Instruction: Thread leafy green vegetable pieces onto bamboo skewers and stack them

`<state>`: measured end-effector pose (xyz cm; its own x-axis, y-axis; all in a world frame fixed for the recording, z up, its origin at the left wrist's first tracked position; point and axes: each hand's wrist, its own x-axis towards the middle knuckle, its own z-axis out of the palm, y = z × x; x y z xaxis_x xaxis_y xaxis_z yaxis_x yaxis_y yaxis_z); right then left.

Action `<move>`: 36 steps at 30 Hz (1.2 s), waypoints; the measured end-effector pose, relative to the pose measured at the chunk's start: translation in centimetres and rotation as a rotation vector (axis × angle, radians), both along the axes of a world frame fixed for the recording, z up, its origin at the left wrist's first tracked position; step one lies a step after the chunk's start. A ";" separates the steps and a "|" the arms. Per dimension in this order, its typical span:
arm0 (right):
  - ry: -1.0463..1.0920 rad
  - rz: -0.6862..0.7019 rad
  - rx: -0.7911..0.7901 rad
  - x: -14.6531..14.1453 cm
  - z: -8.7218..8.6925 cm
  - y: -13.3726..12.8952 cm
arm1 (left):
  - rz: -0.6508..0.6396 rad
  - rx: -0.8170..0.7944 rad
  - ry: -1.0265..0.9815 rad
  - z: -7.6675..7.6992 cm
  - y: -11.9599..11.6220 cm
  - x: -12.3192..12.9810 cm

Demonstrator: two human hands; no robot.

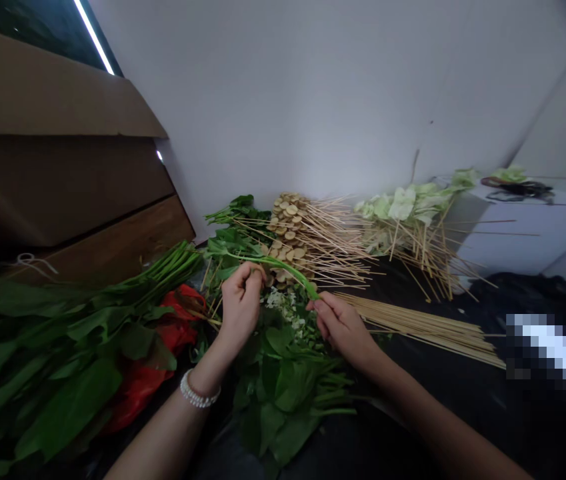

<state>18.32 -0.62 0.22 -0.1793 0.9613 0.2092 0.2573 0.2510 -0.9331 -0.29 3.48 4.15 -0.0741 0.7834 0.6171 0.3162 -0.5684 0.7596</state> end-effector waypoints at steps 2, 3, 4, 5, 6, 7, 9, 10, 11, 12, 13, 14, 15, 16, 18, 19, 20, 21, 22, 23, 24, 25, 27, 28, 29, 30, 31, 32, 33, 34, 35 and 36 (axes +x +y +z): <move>-0.100 -0.034 0.091 0.4 0.0 0.3 | 0.034 0.017 -0.046 0.4 0.4 -0.7; -0.150 -0.045 0.131 0.6 0.0 0.4 | 0.065 0.031 -0.028 0.5 0.6 -1.0; -0.195 -0.052 0.166 0.7 0.0 0.5 | 0.108 0.047 0.009 0.7 0.7 -1.4; -0.234 -0.059 0.197 0.9 0.1 0.6 | 0.152 0.063 0.066 0.9 0.9 -1.8; -0.268 -0.067 0.227 1.1 0.1 0.7 | 0.189 0.082 0.131 1.1 1.1 -2.3; -0.299 -0.074 0.255 1.2 0.1 0.8 | 0.211 0.105 0.201 1.2 1.2 -2.7; -0.349 -0.077 0.298 1.4 0.1 1.0 | 0.195 0.150 0.342 1.5 1.4 -3.3; -0.367 -0.073 0.313 1.5 0.0 1.0 | 0.166 0.171 0.410 1.5 1.5 -3.6; -0.382 -0.070 0.325 1.6 0.0 1.1 | 0.135 0.190 0.472 1.4 1.6 -3.7; -0.395 -0.065 0.337 1.6 -0.1 1.2 | 0.109 0.208 0.526 1.3 1.7 -3.8; -0.406 -0.060 0.349 1.7 -0.2 1.2 | 0.091 0.226 0.575 1.1 1.8 -3.8; -0.414 -0.056 0.362 1.7 -0.3 1.3 | 0.088 0.249 0.619 0.9 1.9 -3.7; -0.420 -0.056 0.372 1.7 -0.3 1.3 | 0.100 0.276 0.656 0.7 1.9 -3.7; -0.424 -0.058 0.377 1.7 -0.3 1.3 | 0.123 0.307 0.685 0.5 2.0 -3.7; -0.429 -0.077 0.366 1.8 -0.3 1.3 | 0.183 0.371 0.713 0.2 2.0 -3.7; -0.430 -0.097 0.354 1.8 -0.3 1.3 | 0.211 0.401 0.718 0.2 1.9 -3.7; -0.429 -0.118 0.340 1.8 -0.3 1.3 | 0.226 0.426 0.726 0.3 1.9 -3.7; -0.427 -0.138 0.328 1.9 -0.2 1.3 | 0.224 0.439 0.738 0.3 1.8 -3.7; -0.424 -0.155 0.319 1.9 -0.2 1.4 | 0.210 0.445 0.748 0.4 1.7 -3.7; -0.421 -0.170 0.315 1.9 -0.2 1.4 | 0.188 0.445 0.752 0.4 1.6 -3.6; -0.421 -0.178 0.314 1.9 -0.3 1.5 | 0.164 0.445 0.751 0.4 1.5 -3.5; -0.424 -0.180 0.315 1.9 -0.3 1.5 | 0.147 0.448 0.744 0.3 1.4 -3.3; -0.441 -0.165 0.326 1.8 -0.5 1.4 | 0.142 0.467 0.741 0.0 1.1 -2.8; -0.455 -0.154 0.336 1.7 -0.5 1.4 | 0.143 0.481 0.760 -0.2 1.0 -2.4; -0.474 -0.143 0.349 1.6 -0.6 1.3 | 0.141 0.493 0.790 -0.4 0.8 -2.1; -0.493 -0.134 0.364 1.5 -0.7 1.2 | 0.134 0.501 0.824 -0.6 0.7 -1.9; -0.510 -0.129 0.377 1.4 -0.8 1.1 | 0.123 0.505 0.859 -0.8 0.6 -1.6; -0.524 -0.124 0.386 1.3 -0.9 1.1 | 0.108 0.507 0.891 -1.0 0.5 -1.4; -0.535 -0.120 0.391 1.3 -1.0 1.0 | 0.092 0.506 0.917 -1.1 0.4 -1.3; -0.544 -0.121 0.390 1.3 -1.0 1.0 | 0.078 0.504 0.937 -1.1 0.4 -1.2; -0.552 -0.124 0.387 1.3 -1.1 1.0 | 0.067 0.501 0.955 -1.1 0.3 -1.2; -0.560 -0.130 0.384 1.3 -1.1 1.0 | 0.057 0.503 0.971 -1.0 0.3 -1.2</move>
